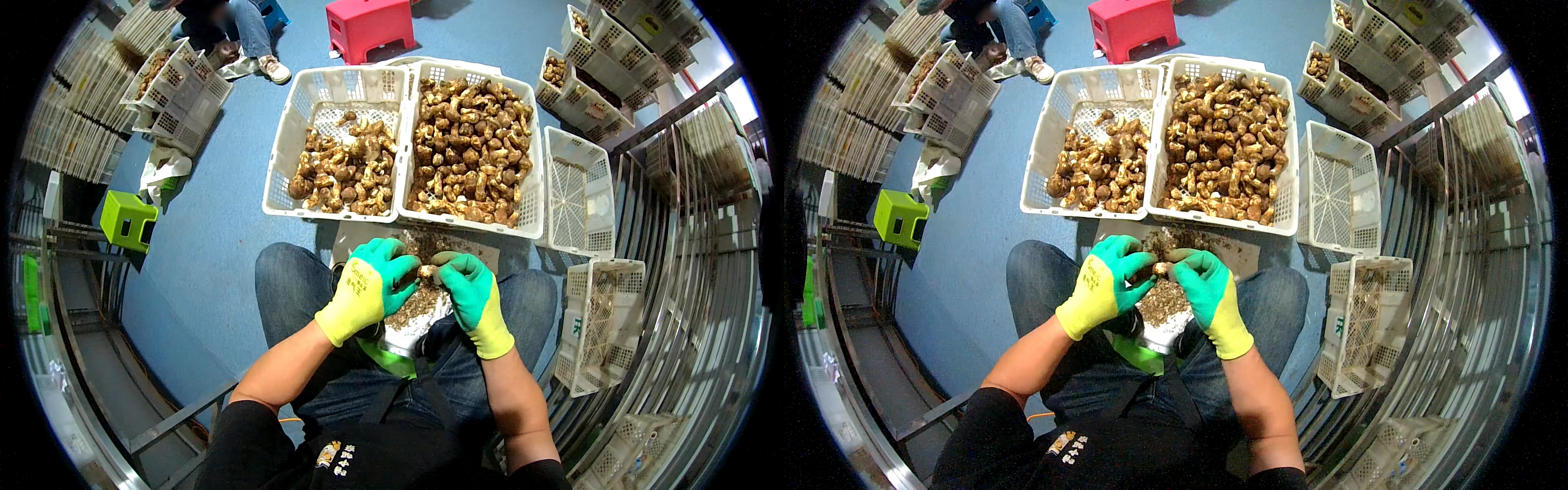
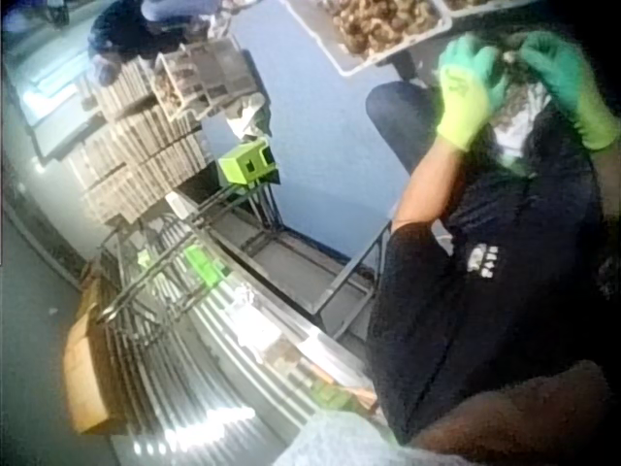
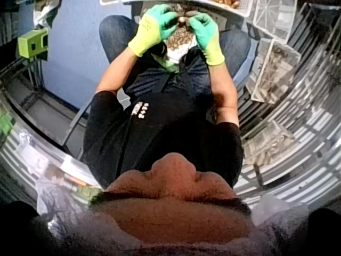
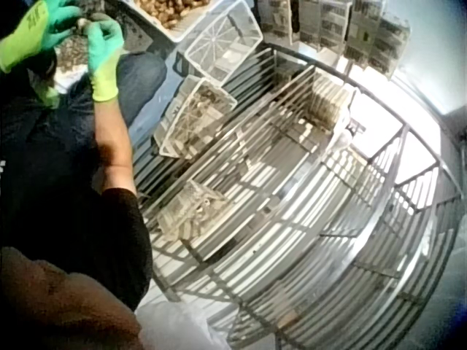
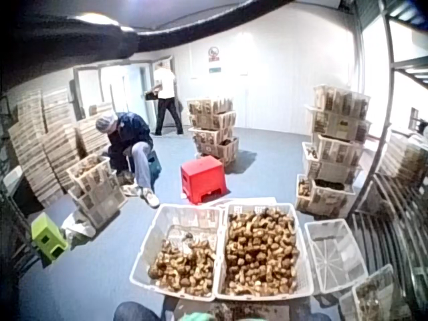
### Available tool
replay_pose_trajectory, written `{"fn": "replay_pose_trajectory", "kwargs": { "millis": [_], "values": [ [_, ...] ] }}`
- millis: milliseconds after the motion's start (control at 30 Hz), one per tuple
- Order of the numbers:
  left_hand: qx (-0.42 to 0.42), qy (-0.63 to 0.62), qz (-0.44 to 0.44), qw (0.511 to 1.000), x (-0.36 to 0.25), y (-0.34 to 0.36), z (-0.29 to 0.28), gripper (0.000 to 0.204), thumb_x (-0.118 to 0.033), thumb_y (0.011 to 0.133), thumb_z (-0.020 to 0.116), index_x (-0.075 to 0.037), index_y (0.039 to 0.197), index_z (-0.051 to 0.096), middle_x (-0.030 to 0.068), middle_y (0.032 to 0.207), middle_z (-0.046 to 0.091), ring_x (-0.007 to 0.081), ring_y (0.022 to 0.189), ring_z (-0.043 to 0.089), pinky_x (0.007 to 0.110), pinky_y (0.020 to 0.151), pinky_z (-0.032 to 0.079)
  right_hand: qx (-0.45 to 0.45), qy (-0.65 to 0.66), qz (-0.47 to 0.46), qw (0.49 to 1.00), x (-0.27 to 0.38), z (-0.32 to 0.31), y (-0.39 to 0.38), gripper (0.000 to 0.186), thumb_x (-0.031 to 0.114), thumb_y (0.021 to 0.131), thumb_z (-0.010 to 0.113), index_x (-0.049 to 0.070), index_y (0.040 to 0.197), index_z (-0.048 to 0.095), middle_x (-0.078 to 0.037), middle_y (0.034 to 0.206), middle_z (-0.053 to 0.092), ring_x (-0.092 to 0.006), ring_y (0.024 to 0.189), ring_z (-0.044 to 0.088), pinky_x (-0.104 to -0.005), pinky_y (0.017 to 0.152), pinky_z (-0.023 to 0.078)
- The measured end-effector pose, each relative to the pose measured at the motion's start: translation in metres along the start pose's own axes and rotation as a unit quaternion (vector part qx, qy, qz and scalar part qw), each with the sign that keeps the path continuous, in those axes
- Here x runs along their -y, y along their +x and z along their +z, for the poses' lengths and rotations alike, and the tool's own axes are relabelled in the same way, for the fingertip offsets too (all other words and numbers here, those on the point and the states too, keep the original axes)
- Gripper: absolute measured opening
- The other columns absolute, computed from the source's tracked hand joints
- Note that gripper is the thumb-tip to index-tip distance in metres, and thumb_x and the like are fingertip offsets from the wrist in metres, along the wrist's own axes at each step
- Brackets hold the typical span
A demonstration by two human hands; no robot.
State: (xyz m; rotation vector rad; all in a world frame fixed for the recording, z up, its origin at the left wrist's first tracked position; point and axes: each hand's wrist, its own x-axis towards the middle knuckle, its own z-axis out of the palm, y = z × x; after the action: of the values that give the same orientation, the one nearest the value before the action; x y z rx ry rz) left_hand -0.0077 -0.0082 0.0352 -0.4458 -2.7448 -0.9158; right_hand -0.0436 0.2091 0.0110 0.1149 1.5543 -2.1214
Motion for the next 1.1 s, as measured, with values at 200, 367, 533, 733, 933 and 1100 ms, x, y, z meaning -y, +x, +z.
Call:
{"fn": "replay_pose_trajectory", "kwargs": {
  "millis": [200,367,533,733,933,1100],
  "values": [
    [0.001,-0.007,0.002,1.0,0.001,-0.002,0.003,0.032,-0.019,0.08,0.082,-0.012,0.109,0.071,0.0133,0.11,0.065,0.0359,0.097,0.065,0.048,0.08,0.053,0.016,0.024,-0.016,0.999,0.0,-0.002,-0.001,0.012,0.006,0.101,0.064,-0.004,0.106,0.065,-0.017,0.125,0.07,-0.0187,0.095,0.071,-0.0334,0.09,0.06],
    [-0.023,0.035,0.034,0.999,-0.002,0.002,0.003,0.035,-0.015,0.073,0.084,-0.01,0.106,0.073,0.0135,0.103,0.066,0.0377,0.092,0.065,0.049,0.078,0.052,-0.017,0.037,-0.013,0.999,-0.004,-0.003,0.0,0.013,0.008,0.1,0.067,-0.004,0.104,0.066,-0.016,0.126,0.07,-0.0179,0.095,0.07,-0.0319,0.09,0.059],
    [-0.01,0.044,0.046,0.998,-0.004,0.002,0.002,0.031,-0.015,0.074,0.083,-0.011,0.103,0.073,0.0111,0.1,0.065,0.0361,0.091,0.064,0.049,0.078,0.05,0.015,-0.036,-0.01,0.999,0.0,0.0,0.0,0.013,0.008,0.099,0.066,-0.004,0.104,0.066,-0.016,0.125,0.07,-0.0175,0.096,0.07,-0.0334,0.092,0.059],
    [-0.035,0.063,0.056,0.996,-0.003,0.002,0.004,0.028,-0.015,0.075,0.082,-0.012,0.101,0.073,0.0089,0.1,0.065,0.0338,0.092,0.064,0.047,0.081,0.049,-0.016,0.048,-0.007,0.999,-0.004,-0.001,-0.001,0.014,0.008,0.099,0.066,-0.005,0.105,0.067,-0.014,0.124,0.07,-0.0157,0.097,0.069,-0.0307,0.09,0.057],
    [-0.043,0.066,0.069,0.994,-0.002,0.002,0.006,0.03,-0.015,0.074,0.082,-0.013,0.102,0.071,0.0069,0.1,0.065,0.0328,0.094,0.064,0.047,0.083,0.048,-0.01,-0.014,-0.04,0.999,-0.008,0.0,-0.002,0.014,0.008,0.1,0.065,-0.004,0.107,0.066,-0.014,0.125,0.07,-0.0153,0.097,0.069,-0.0316,0.09,0.058],
    [-0.036,0.076,0.072,0.994,-0.002,0.001,0.005,0.025,-0.016,0.078,0.079,-0.012,0.101,0.071,0.0065,0.105,0.066,0.0315,0.097,0.064,0.048,0.084,0.048,-0.013,0.054,-0.027,0.998,-0.008,-0.001,-0.002,0.015,0.009,0.101,0.065,-0.004,0.109,0.066,-0.014,0.124,0.071,-0.0143,0.098,0.068,-0.0306,0.092,0.056]
  ]
}}
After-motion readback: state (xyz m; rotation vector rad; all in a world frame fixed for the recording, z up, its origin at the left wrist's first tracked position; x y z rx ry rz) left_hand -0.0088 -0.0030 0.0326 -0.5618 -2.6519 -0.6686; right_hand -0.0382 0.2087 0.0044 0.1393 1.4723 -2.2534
